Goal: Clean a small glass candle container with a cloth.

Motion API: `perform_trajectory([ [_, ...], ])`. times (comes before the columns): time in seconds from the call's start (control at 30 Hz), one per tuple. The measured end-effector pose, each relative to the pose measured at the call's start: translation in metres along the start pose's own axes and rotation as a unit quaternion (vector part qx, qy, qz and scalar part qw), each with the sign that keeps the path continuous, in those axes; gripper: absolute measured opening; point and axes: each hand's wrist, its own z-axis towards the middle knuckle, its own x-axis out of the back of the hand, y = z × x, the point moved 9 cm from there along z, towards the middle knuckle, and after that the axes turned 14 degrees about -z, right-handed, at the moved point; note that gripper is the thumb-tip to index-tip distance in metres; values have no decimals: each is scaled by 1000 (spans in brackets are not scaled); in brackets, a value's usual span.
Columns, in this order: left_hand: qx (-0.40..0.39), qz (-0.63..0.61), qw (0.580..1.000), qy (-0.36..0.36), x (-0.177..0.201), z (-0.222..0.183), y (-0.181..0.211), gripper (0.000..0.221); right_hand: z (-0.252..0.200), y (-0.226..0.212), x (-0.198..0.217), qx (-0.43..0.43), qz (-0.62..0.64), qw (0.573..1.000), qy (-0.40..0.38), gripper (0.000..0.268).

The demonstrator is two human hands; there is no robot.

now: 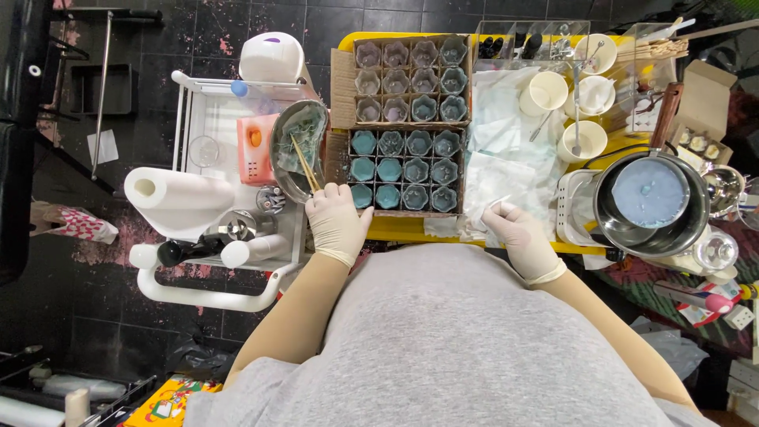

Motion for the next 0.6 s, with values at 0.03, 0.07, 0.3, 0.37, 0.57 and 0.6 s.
perform_trajectory([
  [0.03,-1,0,1000,-1,-2,2,1,52,-1,0,0,-1,0,1000,1,26],
  [0.07,15,15,1000,-14,-6,3,-2,53,-2,-1,0,-2,-14,1000,1,26],
  [0.3,31,77,994,-65,-18,15,-1,54,-7,9,1,-70,28,997,-4,30],
  [0.37,33,81,993,-75,-20,17,0,53,-9,16,5,-60,28,998,-1,31],
  [0.57,63,100,986,-120,-32,26,-4,51,-14,18,12,-59,66,996,-6,30],
  [0.6,71,108,982,-135,-34,29,-5,51,-15,17,12,-69,91,993,-15,30],
])
